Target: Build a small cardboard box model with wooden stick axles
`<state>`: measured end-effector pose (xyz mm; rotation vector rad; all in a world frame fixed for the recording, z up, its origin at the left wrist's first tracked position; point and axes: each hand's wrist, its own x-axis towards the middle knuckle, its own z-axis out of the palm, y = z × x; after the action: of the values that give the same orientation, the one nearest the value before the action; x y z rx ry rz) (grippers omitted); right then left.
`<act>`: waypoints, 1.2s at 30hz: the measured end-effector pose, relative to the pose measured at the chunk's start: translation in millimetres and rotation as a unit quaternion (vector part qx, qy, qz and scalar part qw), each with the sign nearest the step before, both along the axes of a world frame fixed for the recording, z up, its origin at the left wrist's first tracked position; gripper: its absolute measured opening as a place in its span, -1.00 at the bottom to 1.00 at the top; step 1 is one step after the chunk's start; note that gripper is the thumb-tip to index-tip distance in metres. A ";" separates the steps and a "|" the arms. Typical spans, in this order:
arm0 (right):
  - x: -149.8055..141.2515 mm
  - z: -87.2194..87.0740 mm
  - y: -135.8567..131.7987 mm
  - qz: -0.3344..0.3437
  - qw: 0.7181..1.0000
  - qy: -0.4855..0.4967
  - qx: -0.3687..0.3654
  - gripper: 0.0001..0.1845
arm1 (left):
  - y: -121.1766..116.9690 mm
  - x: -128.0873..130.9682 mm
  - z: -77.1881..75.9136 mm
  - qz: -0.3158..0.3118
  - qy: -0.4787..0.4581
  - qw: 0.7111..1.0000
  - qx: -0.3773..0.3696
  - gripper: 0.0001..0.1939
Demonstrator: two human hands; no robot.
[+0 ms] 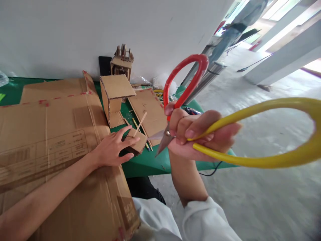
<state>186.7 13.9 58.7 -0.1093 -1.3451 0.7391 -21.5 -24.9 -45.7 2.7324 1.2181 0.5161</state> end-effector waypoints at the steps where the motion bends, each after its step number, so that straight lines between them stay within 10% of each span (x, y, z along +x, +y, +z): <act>1: 0.1 -2.9 1.3 0.001 1.000 0.009 -0.003 -0.49 | -0.7 0.1 0.3 -0.003 0.001 1.000 0.006 -0.45; 7: -3.5 -18.4 6.2 -0.002 0.999 0.035 -0.036 -0.50 | -6.1 -1.7 -8.2 -0.015 -0.027 0.995 0.100 -0.76; 10: -7.1 -22.0 5.4 0.011 0.996 0.036 -0.075 -0.48 | -4.8 -0.6 -11.2 0.021 -0.087 0.985 0.146 -0.54; 14: -12.2 -25.5 5.7 0.007 0.995 0.025 -0.101 -0.44 | 3.2 2.4 -5.9 0.031 -0.080 0.996 0.019 -0.14; 18: -15.3 -28.1 7.7 -0.007 0.995 0.032 -0.096 -0.42 | 7.9 3.6 0.5 0.021 -0.057 0.995 -0.081 -0.24; 36: -24.3 -32.1 8.1 0.033 0.996 0.018 -0.082 -0.47 | 7.4 5.5 6.4 -0.016 0.004 0.997 -0.071 -0.24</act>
<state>162.4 22.0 26.6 -0.1815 -1.2575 0.9024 -16.0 -17.5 -39.3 2.6332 1.1638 0.3990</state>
